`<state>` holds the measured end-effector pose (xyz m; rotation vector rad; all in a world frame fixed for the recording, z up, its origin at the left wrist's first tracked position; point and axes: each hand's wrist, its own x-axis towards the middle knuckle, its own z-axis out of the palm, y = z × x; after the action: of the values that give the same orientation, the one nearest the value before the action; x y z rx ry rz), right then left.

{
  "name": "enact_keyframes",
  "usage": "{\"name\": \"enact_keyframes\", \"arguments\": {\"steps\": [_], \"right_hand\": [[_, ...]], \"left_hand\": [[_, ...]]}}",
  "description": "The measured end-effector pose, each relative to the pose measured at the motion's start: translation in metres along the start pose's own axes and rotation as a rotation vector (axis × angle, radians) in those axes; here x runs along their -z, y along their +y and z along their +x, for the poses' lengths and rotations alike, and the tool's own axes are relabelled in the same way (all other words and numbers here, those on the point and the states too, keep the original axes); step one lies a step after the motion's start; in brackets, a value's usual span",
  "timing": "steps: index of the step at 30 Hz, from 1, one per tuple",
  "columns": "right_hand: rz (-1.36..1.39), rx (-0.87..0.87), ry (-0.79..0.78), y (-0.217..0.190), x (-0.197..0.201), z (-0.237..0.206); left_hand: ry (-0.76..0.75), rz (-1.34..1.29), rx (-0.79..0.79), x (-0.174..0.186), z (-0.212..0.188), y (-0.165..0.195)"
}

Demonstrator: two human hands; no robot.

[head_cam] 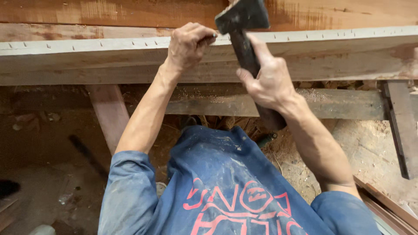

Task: The person hammers nails into a metal strip attached to a wooden plank, then uses an angle grinder to cut the strip, and finally applies a white substance along the strip with a brush.

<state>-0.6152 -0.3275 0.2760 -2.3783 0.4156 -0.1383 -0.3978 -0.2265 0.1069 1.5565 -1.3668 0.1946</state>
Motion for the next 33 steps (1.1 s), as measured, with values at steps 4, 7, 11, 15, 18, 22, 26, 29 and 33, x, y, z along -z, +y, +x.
{"name": "enact_keyframes", "arguments": {"steps": [4,7,11,15,18,22,26,29,33], "right_hand": [[0.038,-0.152,-0.022,0.006,-0.007,-0.004],[0.062,-0.107,-0.010,0.010,-0.007,-0.005],[0.048,-0.133,-0.017,0.013,-0.004,-0.003],[0.043,-0.099,-0.008,0.015,-0.004,-0.003],[0.036,-0.081,-0.004,0.014,-0.008,0.001],[-0.003,-0.054,-0.053,0.009,-0.009,0.010],[-0.094,-0.008,-0.044,0.006,0.002,0.008],[-0.073,0.134,0.109,0.004,0.000,0.005],[-0.101,-0.043,-0.052,0.002,-0.009,0.012]], "left_hand": [[0.082,-0.232,0.272,-0.003,0.006,0.002],[-0.032,-0.111,0.173,-0.001,0.008,0.002],[-0.044,-0.102,0.138,0.002,0.005,0.003],[-0.038,-0.097,0.135,0.004,0.006,0.004],[-0.047,-0.079,0.133,0.005,0.007,0.006],[-0.055,-0.072,0.132,0.006,0.006,0.007],[-0.068,-0.025,0.122,0.004,0.003,0.004],[-0.024,-0.036,0.070,0.003,0.002,0.002],[-0.075,0.000,0.105,0.005,0.003,0.005]]}}
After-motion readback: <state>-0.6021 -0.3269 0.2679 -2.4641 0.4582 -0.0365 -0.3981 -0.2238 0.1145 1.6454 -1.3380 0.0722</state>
